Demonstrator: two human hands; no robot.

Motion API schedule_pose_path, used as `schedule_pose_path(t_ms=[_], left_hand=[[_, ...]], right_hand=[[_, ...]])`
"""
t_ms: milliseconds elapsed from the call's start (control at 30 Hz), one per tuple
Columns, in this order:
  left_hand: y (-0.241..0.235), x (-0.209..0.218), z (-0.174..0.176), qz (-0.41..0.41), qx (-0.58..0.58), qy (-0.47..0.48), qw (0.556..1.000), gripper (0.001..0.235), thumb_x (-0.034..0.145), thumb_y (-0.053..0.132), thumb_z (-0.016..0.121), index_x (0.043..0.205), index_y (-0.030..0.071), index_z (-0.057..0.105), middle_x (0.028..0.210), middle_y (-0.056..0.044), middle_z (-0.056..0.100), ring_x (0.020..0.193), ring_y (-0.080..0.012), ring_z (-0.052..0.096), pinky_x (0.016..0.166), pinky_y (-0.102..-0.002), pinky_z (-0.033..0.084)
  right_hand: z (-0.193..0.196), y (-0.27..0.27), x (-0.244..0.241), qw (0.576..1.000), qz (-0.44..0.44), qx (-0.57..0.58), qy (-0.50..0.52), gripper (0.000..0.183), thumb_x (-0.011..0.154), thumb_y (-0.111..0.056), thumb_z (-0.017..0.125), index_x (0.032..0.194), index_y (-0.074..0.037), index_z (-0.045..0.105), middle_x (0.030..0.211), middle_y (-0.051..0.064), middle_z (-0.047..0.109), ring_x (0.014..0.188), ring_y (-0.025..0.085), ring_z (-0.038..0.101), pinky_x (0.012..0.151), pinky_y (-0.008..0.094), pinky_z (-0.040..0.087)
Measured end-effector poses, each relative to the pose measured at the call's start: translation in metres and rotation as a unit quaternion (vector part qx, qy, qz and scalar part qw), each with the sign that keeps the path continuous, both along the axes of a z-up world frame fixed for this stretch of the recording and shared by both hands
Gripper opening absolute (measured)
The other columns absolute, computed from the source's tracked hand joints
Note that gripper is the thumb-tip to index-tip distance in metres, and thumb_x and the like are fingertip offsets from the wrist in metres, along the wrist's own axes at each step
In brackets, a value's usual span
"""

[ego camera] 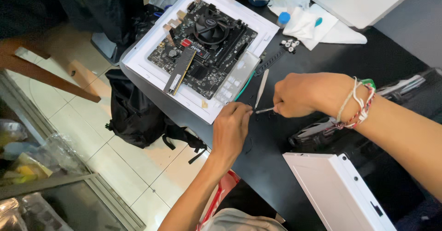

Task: The person removes a fan from the back of a white computer case using a screwdriver, then installs a new fan at the front. They secure the fan with screws and route its cable inside the case.

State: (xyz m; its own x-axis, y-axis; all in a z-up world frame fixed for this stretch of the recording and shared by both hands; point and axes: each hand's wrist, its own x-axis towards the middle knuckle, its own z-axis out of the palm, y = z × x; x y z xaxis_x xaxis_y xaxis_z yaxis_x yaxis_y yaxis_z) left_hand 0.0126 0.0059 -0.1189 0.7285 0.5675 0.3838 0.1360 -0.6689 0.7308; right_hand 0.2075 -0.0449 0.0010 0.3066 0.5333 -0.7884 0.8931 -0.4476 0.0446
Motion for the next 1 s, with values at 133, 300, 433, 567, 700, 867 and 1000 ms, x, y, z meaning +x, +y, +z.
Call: schedule_pose_path(t_ms=[133, 300, 433, 567, 700, 867, 1000], left_hand=[[0.003, -0.003, 0.006, -0.003, -0.026, 0.006, 1.0, 0.011, 0.099, 0.0, 0.073, 0.108, 0.001, 0.079, 0.092, -0.017, 0.075, 0.085, -0.0308, 0.076, 0.072, -0.035, 0.063], [0.005, -0.009, 0.013, -0.016, -0.028, -0.051, 0.998, 0.013, 0.104, 0.005, 0.069, 0.113, 0.004, 0.078, 0.092, -0.014, 0.075, 0.083, -0.027, 0.077, 0.068, -0.031, 0.062], [-0.003, -0.008, 0.018, -0.033, -0.041, -0.064, 0.997, 0.017, 0.107, 0.011, 0.066, 0.119, 0.005, 0.077, 0.09, -0.013, 0.076, 0.08, -0.0248, 0.076, 0.064, -0.031, 0.062], [-0.011, -0.003, 0.023, -0.077, -0.054, -0.101, 0.99, 0.024, 0.104, 0.016, 0.072, 0.125, 0.004, 0.072, 0.089, -0.013, 0.078, 0.071, -0.0238, 0.073, 0.059, -0.033, 0.061], [-0.02, 0.003, 0.051, -0.11, -0.052, -0.15, 0.981, 0.009, 0.109, 0.012, 0.065, 0.113, 0.004, 0.067, 0.091, -0.005, 0.067, 0.066, -0.0157, 0.048, 0.065, -0.031, 0.044], [-0.043, 0.019, 0.105, -0.19, -0.055, -0.159, 0.967, 0.009, 0.109, 0.014, 0.064, 0.112, 0.006, 0.062, 0.091, -0.002, 0.067, 0.071, -0.0131, 0.055, 0.066, -0.028, 0.047], [-0.067, 0.037, 0.145, -0.292, -0.14, -0.09, 0.942, 0.023, 0.106, 0.029, 0.063, 0.116, 0.008, 0.064, 0.102, -0.004, 0.073, 0.086, -0.0125, 0.065, 0.077, -0.027, 0.053]], right_hand=[[0.011, 0.002, -0.009, 1.0, 0.008, -0.011, 0.017, 0.046, 0.107, -0.027, 0.042, 0.143, -0.011, 0.066, 0.11, 0.023, 0.079, 0.068, 0.026, 0.073, 0.058, 0.039, 0.055], [-0.011, -0.002, 0.012, 1.0, 0.003, -0.013, 0.028, 0.056, 0.106, -0.025, 0.035, 0.153, -0.005, 0.057, 0.1, 0.028, 0.08, 0.053, 0.028, 0.067, 0.052, 0.04, 0.055], [0.011, -0.007, 0.003, 0.999, -0.025, -0.002, 0.03, 0.056, 0.105, -0.027, 0.032, 0.153, -0.01, 0.055, 0.091, 0.019, 0.081, 0.044, 0.017, 0.062, 0.045, 0.033, 0.053], [0.044, -0.014, -0.013, 0.998, -0.047, -0.028, 0.01, 0.053, 0.103, -0.033, 0.033, 0.136, -0.01, 0.067, 0.078, 0.016, 0.081, 0.051, 0.024, 0.075, 0.046, 0.037, 0.06], [0.131, -0.024, -0.059, 0.985, -0.119, -0.106, -0.063, 0.047, 0.112, -0.047, 0.037, 0.152, -0.031, 0.057, 0.147, -0.001, 0.067, 0.062, 0.029, 0.073, 0.087, 0.044, 0.056], [0.169, -0.094, -0.06, 0.982, -0.087, -0.05, -0.158, 0.059, 0.1, -0.066, 0.051, 0.092, -0.013, 0.075, 0.093, 0.011, 0.081, 0.083, 0.034, 0.074, 0.073, 0.043, 0.05], [0.176, -0.166, -0.048, 0.967, -0.17, -0.03, -0.188, 0.054, 0.099, -0.065, 0.06, 0.073, -0.017, 0.058, 0.064, 0.002, 0.064, 0.058, 0.022, 0.054, 0.059, 0.035, 0.039]])
